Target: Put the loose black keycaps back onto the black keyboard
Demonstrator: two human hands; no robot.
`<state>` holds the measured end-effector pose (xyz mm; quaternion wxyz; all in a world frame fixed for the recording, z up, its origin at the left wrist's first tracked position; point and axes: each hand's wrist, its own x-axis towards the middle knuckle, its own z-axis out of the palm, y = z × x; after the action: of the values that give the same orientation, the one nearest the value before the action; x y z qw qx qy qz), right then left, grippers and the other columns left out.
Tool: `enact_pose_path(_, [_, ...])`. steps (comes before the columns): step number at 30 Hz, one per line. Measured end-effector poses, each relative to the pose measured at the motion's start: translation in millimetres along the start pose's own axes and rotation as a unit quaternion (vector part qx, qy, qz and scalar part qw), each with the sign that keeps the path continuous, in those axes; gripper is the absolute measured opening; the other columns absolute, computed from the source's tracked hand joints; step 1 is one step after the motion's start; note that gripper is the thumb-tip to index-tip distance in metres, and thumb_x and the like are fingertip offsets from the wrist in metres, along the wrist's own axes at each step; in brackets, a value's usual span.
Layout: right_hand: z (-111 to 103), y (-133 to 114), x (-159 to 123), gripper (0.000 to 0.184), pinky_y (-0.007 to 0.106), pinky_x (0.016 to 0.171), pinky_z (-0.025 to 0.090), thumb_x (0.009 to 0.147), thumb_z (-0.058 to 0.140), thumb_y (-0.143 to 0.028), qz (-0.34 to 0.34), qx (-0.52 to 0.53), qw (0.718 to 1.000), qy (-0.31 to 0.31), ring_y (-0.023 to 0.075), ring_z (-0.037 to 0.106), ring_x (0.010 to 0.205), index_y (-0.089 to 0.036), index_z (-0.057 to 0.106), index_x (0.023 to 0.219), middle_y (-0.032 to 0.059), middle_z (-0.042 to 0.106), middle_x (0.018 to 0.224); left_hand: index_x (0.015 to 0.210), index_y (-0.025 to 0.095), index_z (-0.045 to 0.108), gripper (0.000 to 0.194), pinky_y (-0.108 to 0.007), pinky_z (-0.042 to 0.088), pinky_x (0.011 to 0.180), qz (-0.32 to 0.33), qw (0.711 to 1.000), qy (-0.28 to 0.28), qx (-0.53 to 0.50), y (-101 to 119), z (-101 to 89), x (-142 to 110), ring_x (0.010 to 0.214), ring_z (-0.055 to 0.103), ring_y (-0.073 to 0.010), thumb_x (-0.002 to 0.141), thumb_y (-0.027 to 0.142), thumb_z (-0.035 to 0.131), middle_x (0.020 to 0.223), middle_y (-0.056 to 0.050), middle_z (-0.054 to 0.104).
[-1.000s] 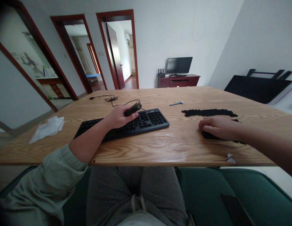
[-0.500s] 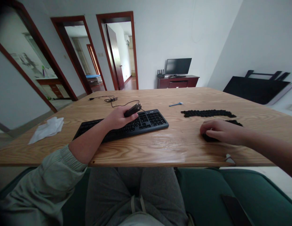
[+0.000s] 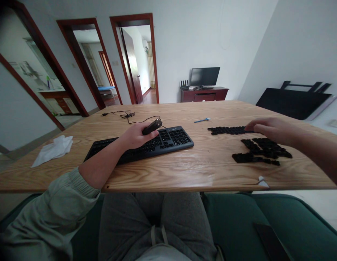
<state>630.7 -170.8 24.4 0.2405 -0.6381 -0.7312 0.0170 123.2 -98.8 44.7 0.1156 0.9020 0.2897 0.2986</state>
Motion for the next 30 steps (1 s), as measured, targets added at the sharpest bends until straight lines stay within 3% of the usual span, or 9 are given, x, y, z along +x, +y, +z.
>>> enact_pose_path(5, [9.5,28.5,5.2,0.028,0.065,0.074,0.051,0.066,0.056,-0.066,0.018,-0.001,1.000,-0.011,0.0403,0.069,0.078,-0.044,0.074,0.067,-0.0055,0.075,0.078,0.081,0.015,0.063,0.035,-0.027,0.033,0.062,0.006,1.000,0.000,0.004,0.0,-0.7,-0.2,0.065,0.050,-0.0133,0.088,0.047,0.051,0.069,0.000,0.056])
enact_pose_path(9, [24.6,30.1,3.8,0.022,0.068,0.072,0.050,0.071,0.058,-0.062,-0.004,0.028,0.999,-0.045,0.0409,0.069,0.078,-0.048,0.075,0.073,-0.0063,0.076,0.081,0.087,0.015,0.065,0.036,-0.027,0.035,0.064,0.004,1.000,-0.003,0.011,-1.3,0.5,0.2,0.067,0.051,-0.0143,0.088,0.047,0.050,0.073,-0.002,0.060])
enact_pose_path(14, [25.0,29.2,4.5,0.017,0.068,0.070,0.049,0.071,0.061,-0.057,-0.006,0.033,0.996,-0.081,0.0419,0.069,0.075,-0.047,0.075,0.070,-0.0051,0.075,0.080,0.084,0.015,0.064,0.035,-0.027,0.034,0.063,0.004,1.000,-0.002,0.010,-1.7,0.7,0.9,0.065,0.050,-0.0137,0.087,0.047,0.051,0.071,-0.001,0.059])
enact_pose_path(23, [26.7,26.1,-2.7,0.026,0.066,0.080,0.050,0.068,0.057,-0.064,0.018,0.018,0.997,-0.078,0.0409,0.069,0.079,-0.046,0.075,0.070,-0.0055,0.076,0.082,0.081,0.015,0.063,0.033,-0.027,0.034,0.062,0.008,1.000,-0.005,0.004,-0.2,-0.6,0.2,0.065,0.051,-0.0134,0.088,0.046,0.052,0.070,0.000,0.058])
enact_pose_path(30, [1.6,62.1,0.6,0.026,0.065,0.081,0.048,0.069,0.056,-0.063,0.058,0.009,0.998,0.002,0.0417,0.068,0.085,-0.046,0.074,0.071,-0.0067,0.075,0.081,0.090,0.015,0.067,0.036,-0.028,0.036,0.064,-0.002,1.000,-0.005,0.006,-3.2,1.2,0.6,0.068,0.054,-0.0151,0.088,0.047,0.051,0.075,-0.002,0.062])
